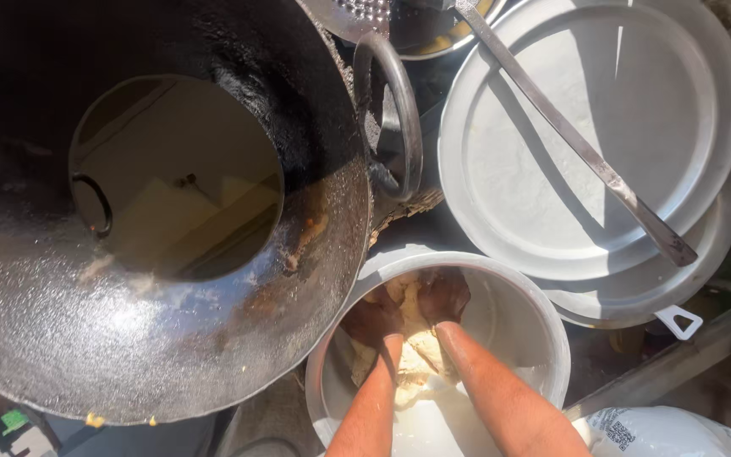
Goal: The person kneads a large mass of dough by hand in a white plastic bucket. They repeatedly press, fold, and turn the dough to develop its texture. The camera is positioned overhead, showing the hands and the bucket throughout the process.
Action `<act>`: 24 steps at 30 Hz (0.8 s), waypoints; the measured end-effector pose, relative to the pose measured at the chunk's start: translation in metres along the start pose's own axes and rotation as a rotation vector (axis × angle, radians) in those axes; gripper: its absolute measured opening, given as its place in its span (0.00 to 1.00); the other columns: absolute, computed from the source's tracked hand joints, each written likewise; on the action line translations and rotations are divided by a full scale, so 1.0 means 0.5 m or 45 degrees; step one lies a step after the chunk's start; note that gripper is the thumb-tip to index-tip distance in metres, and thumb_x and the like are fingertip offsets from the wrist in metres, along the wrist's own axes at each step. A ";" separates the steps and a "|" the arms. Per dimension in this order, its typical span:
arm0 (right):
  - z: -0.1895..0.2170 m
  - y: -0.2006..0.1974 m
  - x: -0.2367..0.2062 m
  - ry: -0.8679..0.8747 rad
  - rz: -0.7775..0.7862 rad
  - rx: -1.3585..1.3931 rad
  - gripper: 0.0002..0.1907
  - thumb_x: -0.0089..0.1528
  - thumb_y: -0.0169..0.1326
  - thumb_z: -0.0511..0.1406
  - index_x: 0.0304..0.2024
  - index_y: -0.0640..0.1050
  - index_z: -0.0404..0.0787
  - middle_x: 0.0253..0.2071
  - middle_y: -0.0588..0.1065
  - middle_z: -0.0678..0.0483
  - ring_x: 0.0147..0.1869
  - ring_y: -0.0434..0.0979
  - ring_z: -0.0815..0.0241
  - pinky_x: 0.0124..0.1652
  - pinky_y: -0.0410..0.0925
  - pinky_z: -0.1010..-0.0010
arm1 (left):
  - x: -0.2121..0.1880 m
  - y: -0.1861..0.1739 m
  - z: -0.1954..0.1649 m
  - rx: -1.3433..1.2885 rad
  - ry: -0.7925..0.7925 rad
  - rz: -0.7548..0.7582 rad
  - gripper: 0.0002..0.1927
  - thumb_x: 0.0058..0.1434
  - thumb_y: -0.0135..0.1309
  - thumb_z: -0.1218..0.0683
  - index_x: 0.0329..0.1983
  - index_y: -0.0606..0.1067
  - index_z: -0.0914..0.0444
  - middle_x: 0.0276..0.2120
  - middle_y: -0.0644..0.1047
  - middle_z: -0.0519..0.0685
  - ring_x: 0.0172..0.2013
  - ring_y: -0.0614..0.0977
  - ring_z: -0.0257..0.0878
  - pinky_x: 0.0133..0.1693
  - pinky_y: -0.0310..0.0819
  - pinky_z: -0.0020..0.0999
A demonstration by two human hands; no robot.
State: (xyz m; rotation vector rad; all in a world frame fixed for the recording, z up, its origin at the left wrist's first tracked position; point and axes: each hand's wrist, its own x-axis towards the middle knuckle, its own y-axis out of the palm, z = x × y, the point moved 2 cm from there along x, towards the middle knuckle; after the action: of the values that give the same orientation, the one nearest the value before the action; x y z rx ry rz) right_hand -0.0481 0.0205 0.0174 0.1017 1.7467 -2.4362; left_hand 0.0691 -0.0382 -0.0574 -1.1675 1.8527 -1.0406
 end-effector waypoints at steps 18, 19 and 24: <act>-0.121 -0.204 -0.323 -0.197 -0.036 0.582 0.31 0.71 0.30 0.51 0.49 0.76 0.36 0.50 0.77 0.41 0.60 0.74 0.38 0.60 0.60 0.47 | -0.144 -0.359 -0.087 -0.359 0.986 0.457 0.22 0.67 0.44 0.40 0.51 0.76 0.58 0.53 0.78 0.53 0.59 0.75 0.56 0.63 0.58 0.54; -0.117 -0.192 -0.313 -0.209 -0.053 0.534 0.32 0.70 0.30 0.52 0.50 0.77 0.35 0.51 0.77 0.40 0.60 0.73 0.38 0.61 0.59 0.47 | -0.143 -0.335 -0.068 -0.371 0.986 0.442 0.23 0.68 0.43 0.40 0.53 0.76 0.59 0.55 0.77 0.55 0.60 0.74 0.58 0.62 0.61 0.54; -0.142 -0.068 -0.224 0.087 0.098 0.257 0.33 0.66 0.33 0.54 0.49 0.78 0.37 0.48 0.78 0.41 0.56 0.74 0.39 0.59 0.60 0.49 | -0.104 -0.121 0.019 -0.062 0.755 0.865 0.29 0.64 0.43 0.35 0.56 0.78 0.58 0.44 0.78 0.55 0.48 0.77 0.55 0.51 0.69 0.54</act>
State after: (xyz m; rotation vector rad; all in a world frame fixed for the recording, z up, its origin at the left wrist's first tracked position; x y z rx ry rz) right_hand 0.0552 0.1068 0.0416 0.2717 1.4864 -2.5733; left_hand 0.1171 -0.0086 -0.0002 -0.1759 2.4787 -0.9861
